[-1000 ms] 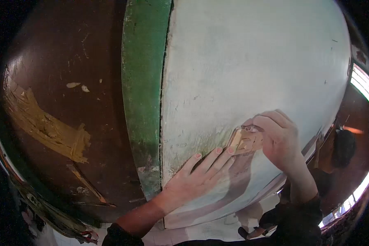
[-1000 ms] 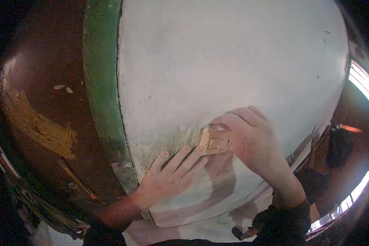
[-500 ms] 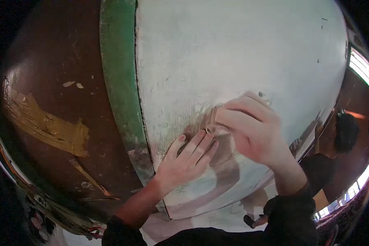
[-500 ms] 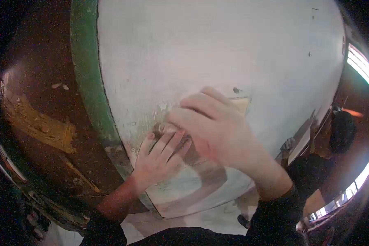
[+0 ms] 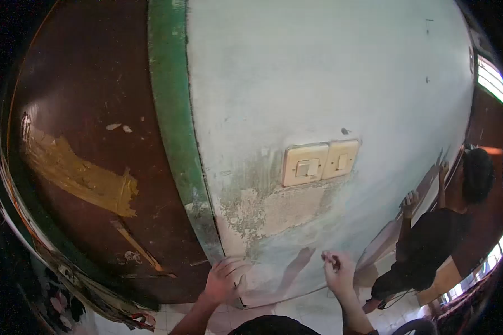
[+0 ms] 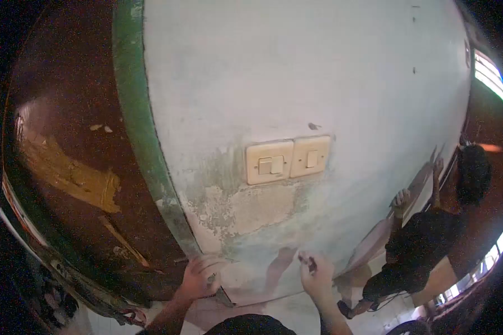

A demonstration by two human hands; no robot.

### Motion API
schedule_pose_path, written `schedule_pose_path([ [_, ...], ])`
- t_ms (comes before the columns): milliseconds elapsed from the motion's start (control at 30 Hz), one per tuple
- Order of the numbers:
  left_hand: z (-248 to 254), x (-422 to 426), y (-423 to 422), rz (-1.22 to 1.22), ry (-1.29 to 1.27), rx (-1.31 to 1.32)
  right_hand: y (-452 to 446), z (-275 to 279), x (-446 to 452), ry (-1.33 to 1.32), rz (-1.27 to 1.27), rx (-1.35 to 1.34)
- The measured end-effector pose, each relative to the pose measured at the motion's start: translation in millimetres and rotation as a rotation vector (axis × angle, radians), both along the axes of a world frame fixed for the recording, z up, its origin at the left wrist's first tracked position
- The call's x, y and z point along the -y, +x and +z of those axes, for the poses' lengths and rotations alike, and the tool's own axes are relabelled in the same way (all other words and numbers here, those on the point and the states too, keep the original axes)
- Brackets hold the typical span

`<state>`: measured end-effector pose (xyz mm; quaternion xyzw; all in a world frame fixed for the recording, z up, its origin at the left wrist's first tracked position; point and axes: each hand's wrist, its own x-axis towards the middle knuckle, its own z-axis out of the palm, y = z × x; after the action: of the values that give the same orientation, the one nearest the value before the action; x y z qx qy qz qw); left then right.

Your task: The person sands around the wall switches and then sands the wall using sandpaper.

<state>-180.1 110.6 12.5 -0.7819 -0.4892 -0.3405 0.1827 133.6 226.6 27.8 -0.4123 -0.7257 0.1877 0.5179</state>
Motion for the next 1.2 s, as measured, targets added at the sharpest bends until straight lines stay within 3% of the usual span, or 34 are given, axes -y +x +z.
schedule_pose_path([
  [67,-27.8,12.7,9.2,0.041,-0.356,0.561,-3.1,-2.1,18.6,-0.007,0.013,0.012],
  [200,-3.8,20.9,46.3,-0.066,-0.583,0.723,-16.1,0.9,41.1,0.043,0.125,0.144],
  [267,24.6,13.5,61.7,-0.219,-0.412,0.606,-28.2,3.8,46.6,0.035,0.211,0.138],
  [400,33.1,9.1,72.8,-0.281,-0.436,0.559,-47.4,13.0,60.8,0.081,0.370,0.154],
  [467,29.5,12.0,71.3,-0.315,-0.738,0.824,-52.0,18.2,70.0,0.104,0.395,0.126],
  [600,16.5,21.7,65.8,-0.391,-0.666,0.852,-55.6,12.3,86.8,0.100,0.363,0.191],
  [800,-0.4,37.8,63.9,-0.431,-0.999,1.158,-57.6,-15.2,116.6,0.027,0.331,0.230],
  [867,-14.3,41.1,67.4,-0.530,-1.085,1.388,-55.9,-19.1,124.0,-0.029,0.324,0.233],
  [967,-13.8,46.0,63.6,-0.507,-1.111,1.178,-52.3,-21.0,133.9,-0.072,0.326,0.187],
  [1200,-17.0,53.4,60.7,-0.300,-1.029,1.072,-55.0,-29.8,129.8,-0.227,0.425,-0.016],
])
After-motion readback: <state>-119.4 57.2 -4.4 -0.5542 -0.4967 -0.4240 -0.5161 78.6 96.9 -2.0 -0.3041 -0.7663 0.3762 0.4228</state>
